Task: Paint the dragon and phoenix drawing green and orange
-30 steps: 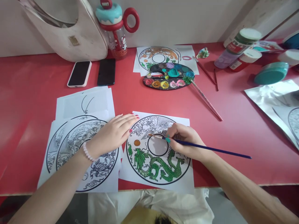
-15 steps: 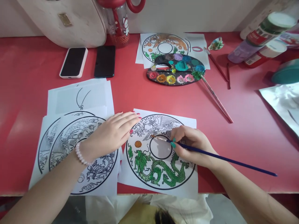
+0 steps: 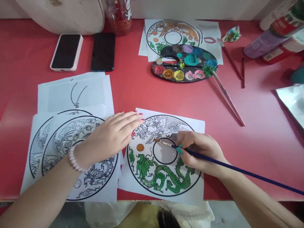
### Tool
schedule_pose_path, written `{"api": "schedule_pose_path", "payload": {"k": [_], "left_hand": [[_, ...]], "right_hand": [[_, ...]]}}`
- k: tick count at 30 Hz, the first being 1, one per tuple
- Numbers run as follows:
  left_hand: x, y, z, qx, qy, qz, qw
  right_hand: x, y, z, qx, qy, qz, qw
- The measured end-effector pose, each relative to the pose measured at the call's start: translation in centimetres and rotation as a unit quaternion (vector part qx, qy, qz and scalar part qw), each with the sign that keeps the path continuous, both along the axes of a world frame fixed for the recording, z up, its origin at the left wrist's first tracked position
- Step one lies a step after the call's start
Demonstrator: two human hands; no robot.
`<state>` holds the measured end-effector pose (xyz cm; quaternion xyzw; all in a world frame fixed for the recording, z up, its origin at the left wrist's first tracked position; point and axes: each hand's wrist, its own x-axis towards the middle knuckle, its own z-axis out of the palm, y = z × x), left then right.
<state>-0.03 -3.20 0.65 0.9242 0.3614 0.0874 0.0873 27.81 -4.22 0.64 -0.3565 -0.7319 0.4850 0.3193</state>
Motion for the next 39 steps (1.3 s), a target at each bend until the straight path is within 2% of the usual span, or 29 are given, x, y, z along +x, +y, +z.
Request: {"api": "schedule_pose_path", "payload": {"k": [8,15,21,30,36,39], "left_hand": [[0.00,-0.04,0.09,0.011,0.018,0.000,1.000],[-0.04,0.00,0.02,0.005,0.021,-0.003,1.000],[0.00,-0.01,-0.02,-0.002,0.011,0.003,1.000],[-0.08,0.01,-0.02,0.004,0.025,-0.008,1.000],[-0.08,-0.03,0.04,0.005,0.021,-0.006,1.000],[-0.04,0.03,-0.04,0.008,0.023,-0.007,1.000]], "right_hand": [[-0.17,0.17,0.22,0.026,-0.007,0.005,1.000],[0.00,-0.03,-0.01,0.014,-0.009,-0.014,1.000],[-0.16,0.13,0.32,0.020,0.001,0.014,1.000],[0.00,-0.05,0.14,0.026,-0.002,-0.010,1.000],[-0.19,0.04,0.35,0.038,0.005,0.021,0.999],[-0.20,0.06,0.24,0.048,-0.004,0.007,0.999]]}}
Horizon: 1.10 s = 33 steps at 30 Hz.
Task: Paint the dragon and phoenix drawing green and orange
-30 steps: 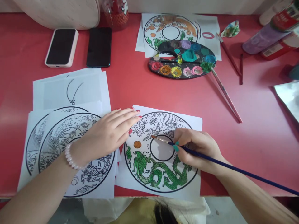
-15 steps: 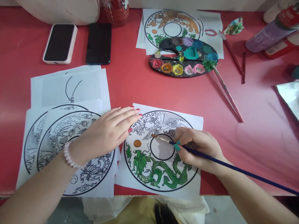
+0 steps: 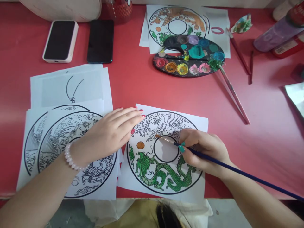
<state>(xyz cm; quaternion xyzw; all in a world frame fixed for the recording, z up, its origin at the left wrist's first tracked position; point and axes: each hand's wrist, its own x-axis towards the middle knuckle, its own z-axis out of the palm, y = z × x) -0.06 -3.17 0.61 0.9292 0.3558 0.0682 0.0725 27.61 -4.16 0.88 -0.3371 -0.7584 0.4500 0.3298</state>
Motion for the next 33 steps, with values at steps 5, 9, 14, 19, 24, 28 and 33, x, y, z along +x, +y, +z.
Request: {"api": "schedule_pose_path", "payload": {"k": [5,9,14,19,24,28,33], "left_hand": [[0.01,0.07,-0.12,0.011,-0.003,-0.001,1.000],[-0.03,0.05,-0.01,0.003,0.007,-0.001,1.000],[-0.04,-0.01,0.08,0.000,0.005,-0.001,1.000],[-0.01,-0.06,0.14,-0.005,-0.002,0.001,1.000],[-0.02,-0.03,0.18,-0.009,-0.010,0.002,1.000],[-0.06,-0.05,0.16,0.000,-0.007,-0.001,1.000],[-0.05,-0.09,0.14,-0.002,-0.005,-0.001,1.000]], "right_hand": [[0.01,0.02,-0.03,-0.003,-0.009,-0.027,1.000],[-0.07,0.05,0.09,0.003,0.006,0.001,1.000],[0.01,-0.07,0.00,0.007,-0.009,-0.021,1.000],[0.08,-0.05,0.01,0.008,-0.008,-0.006,1.000],[-0.03,0.04,0.25,0.014,-0.006,0.018,1.000],[-0.06,0.01,0.13,0.014,-0.002,0.018,1.000],[0.08,-0.02,-0.12,0.030,-0.003,0.029,0.999]]}}
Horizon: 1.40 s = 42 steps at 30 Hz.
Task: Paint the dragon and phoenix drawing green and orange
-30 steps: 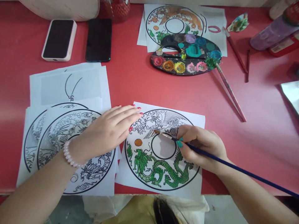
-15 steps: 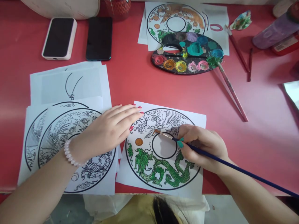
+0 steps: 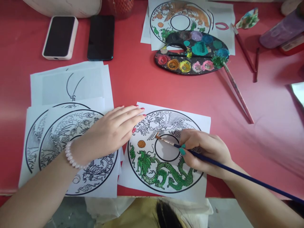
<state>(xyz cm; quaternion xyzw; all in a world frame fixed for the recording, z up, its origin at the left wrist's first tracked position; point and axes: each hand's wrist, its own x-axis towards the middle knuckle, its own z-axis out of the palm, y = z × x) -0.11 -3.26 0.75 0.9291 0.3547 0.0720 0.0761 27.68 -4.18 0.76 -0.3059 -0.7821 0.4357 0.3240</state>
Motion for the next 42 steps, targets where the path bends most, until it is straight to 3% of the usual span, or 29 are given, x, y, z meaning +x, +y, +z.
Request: {"api": "schedule_pose_path", "payload": {"k": [23,42], "left_hand": [[0.0,0.2,0.2,0.001,0.012,-0.005,1.000],[0.1,0.3,0.2,-0.004,-0.014,0.009,1.000]], "right_hand": [[-0.2,0.0,0.7,0.023,-0.042,-0.015,0.999],[0.3,-0.1,-0.9,0.048,-0.007,-0.037,0.998]]}}
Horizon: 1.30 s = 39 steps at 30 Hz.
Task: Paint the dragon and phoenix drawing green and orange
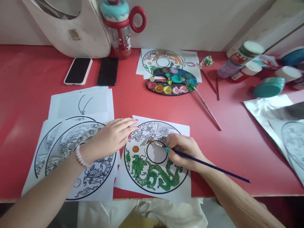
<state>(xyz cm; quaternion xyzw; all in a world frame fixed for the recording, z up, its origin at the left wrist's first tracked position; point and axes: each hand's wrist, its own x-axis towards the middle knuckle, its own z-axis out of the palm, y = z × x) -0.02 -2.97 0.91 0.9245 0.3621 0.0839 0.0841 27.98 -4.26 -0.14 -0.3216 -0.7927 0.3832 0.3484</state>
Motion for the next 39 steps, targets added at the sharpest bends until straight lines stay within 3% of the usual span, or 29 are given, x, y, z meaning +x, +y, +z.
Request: {"api": "schedule_pose_path", "payload": {"k": [39], "left_hand": [[-0.14,-0.20,-0.92,0.003,-0.012,0.022,1.000]], "right_hand": [[-0.08,0.05,-0.57,-0.017,0.000,-0.011,1.000]]}}
